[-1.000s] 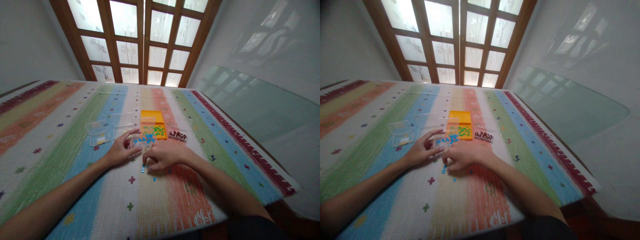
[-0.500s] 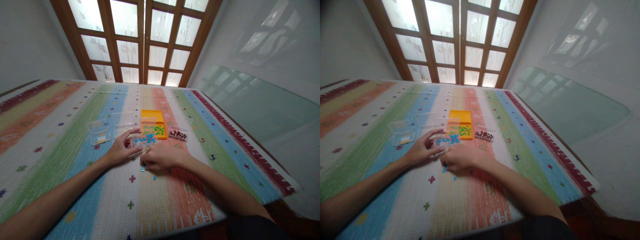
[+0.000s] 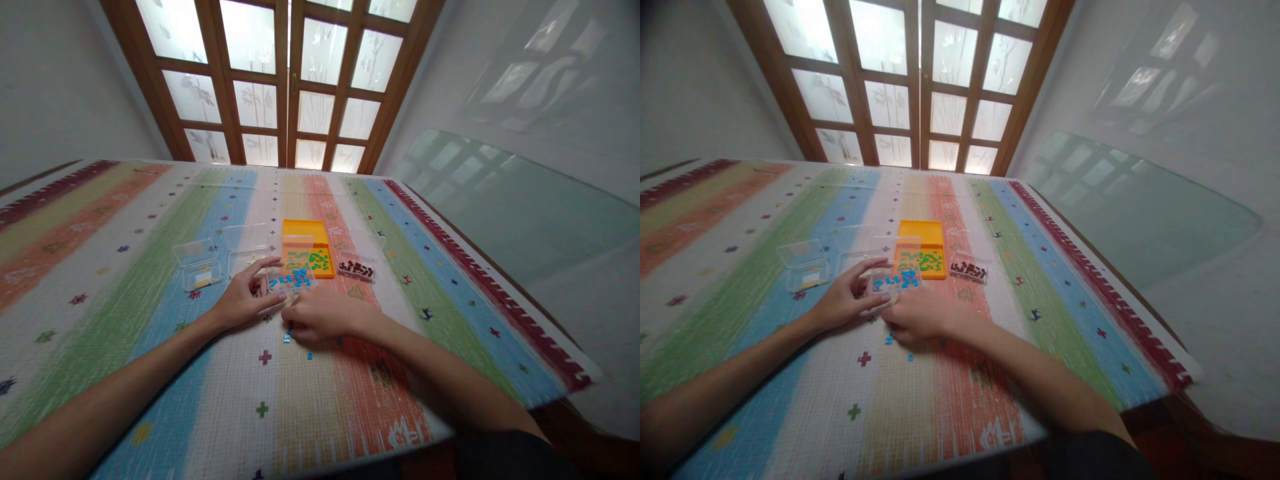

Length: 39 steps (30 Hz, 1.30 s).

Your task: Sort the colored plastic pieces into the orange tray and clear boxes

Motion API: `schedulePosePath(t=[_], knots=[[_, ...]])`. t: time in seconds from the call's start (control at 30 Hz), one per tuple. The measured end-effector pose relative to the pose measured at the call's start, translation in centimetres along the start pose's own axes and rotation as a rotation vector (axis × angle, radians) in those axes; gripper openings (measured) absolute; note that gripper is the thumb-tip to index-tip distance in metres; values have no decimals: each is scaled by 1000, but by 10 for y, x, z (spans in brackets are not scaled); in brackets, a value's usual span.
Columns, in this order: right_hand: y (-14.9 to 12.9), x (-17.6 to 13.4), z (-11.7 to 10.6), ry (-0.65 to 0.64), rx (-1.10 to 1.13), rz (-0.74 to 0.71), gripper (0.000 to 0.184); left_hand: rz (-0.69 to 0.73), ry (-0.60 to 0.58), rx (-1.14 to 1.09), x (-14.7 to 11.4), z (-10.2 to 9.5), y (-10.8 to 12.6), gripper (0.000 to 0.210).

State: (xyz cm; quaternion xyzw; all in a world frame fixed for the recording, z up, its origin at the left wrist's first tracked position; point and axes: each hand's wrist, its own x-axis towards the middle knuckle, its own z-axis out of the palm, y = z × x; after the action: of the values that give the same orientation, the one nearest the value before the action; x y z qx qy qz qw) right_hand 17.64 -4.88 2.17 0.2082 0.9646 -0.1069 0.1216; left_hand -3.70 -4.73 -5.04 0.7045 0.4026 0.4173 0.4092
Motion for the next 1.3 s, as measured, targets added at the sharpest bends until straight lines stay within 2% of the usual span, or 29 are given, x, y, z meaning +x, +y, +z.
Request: schedulePosePath(t=[0.37,0.63,0.83,1.1,1.3], knots=[[-1,-3,0,-5,-1,10,21,-6,-16,14,-1,0,1,67],[-3,-4,1,-10,-1,47,26,-62,-7,31,-1,0,6,67],[-7,-6,-1,-41,18,53,33,-42,-10,37,-1,0,7,65],[-7,-5,2,-16,-3,29,21,-57,-10,57,-1,0,8,64],[-9,-5,2,11,7,23,22,-44,0,50,-2,1,8,64]])
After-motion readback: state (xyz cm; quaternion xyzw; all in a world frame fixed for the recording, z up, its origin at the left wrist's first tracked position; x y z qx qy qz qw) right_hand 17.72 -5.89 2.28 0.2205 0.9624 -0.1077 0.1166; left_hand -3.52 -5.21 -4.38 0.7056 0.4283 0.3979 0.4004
